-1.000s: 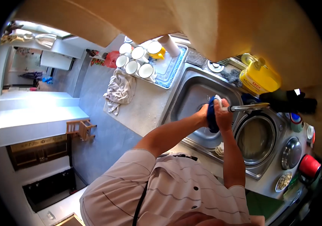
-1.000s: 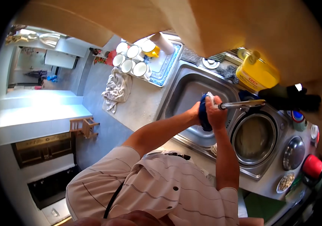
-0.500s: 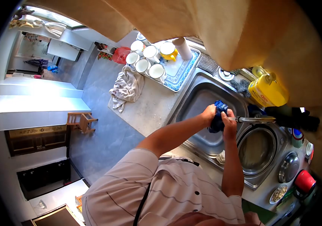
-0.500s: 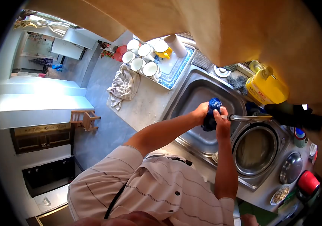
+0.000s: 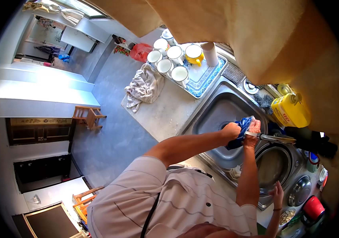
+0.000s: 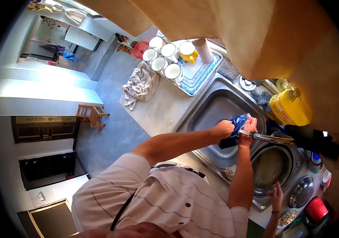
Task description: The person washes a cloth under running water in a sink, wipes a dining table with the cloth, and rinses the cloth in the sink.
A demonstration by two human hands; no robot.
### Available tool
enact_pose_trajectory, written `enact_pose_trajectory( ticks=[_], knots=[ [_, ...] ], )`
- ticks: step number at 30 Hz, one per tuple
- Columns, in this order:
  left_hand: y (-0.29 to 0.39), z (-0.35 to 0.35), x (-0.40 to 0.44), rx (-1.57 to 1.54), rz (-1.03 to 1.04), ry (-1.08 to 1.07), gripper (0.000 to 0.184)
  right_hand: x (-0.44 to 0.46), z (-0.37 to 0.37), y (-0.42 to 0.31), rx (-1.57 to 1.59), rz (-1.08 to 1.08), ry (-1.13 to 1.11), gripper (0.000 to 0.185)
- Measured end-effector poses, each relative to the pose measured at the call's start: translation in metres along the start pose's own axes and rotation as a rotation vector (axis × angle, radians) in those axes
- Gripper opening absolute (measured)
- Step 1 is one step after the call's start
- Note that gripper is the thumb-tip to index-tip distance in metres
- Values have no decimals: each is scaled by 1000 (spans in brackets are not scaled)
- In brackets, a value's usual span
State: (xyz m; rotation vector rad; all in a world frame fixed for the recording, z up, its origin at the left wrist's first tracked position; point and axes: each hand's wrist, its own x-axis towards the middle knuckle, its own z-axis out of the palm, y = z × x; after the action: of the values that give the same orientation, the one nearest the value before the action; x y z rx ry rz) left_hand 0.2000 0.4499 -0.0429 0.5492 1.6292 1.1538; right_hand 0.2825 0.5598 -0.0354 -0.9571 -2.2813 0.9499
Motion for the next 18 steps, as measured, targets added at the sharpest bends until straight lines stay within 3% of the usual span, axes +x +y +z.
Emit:
enact_pose_trajectory(
  ticks=[1, 3, 4, 6, 8, 12, 13, 16, 18],
  knots=[
    [9, -2, -5, 122, 67, -18, 26, 0, 2, 5, 116, 57, 29, 15],
    [93, -10, -39, -199, -321, 73, 23, -2, -1, 24, 204, 117, 26, 21],
    [92, -11, -38, -199, -321, 47, 23, -6, -4, 33, 187, 128, 41, 21],
    [81, -7, -36, -589, -219, -49, 25, -13, -11, 19, 562, 205, 43, 25],
    [92, -11, -38, -701, -133, -169, 28, -24, 3, 42, 761, 374, -23, 27],
    [139, -15, -49, -771, -205, -240, 28, -23, -20, -7, 1271, 722, -69, 31],
    [143, -15, -49, -750, -210, -251, 29, -26, -24, -10, 1133, 646, -154, 33],
    [142, -17, -51, -753, -270, -227, 33, -33, -26, 12, 1180, 739, -393, 39],
    [139, -19, -48, -785, -246, -295, 38, -39, -25, 16, 1188, 811, -382, 40]
  ],
)
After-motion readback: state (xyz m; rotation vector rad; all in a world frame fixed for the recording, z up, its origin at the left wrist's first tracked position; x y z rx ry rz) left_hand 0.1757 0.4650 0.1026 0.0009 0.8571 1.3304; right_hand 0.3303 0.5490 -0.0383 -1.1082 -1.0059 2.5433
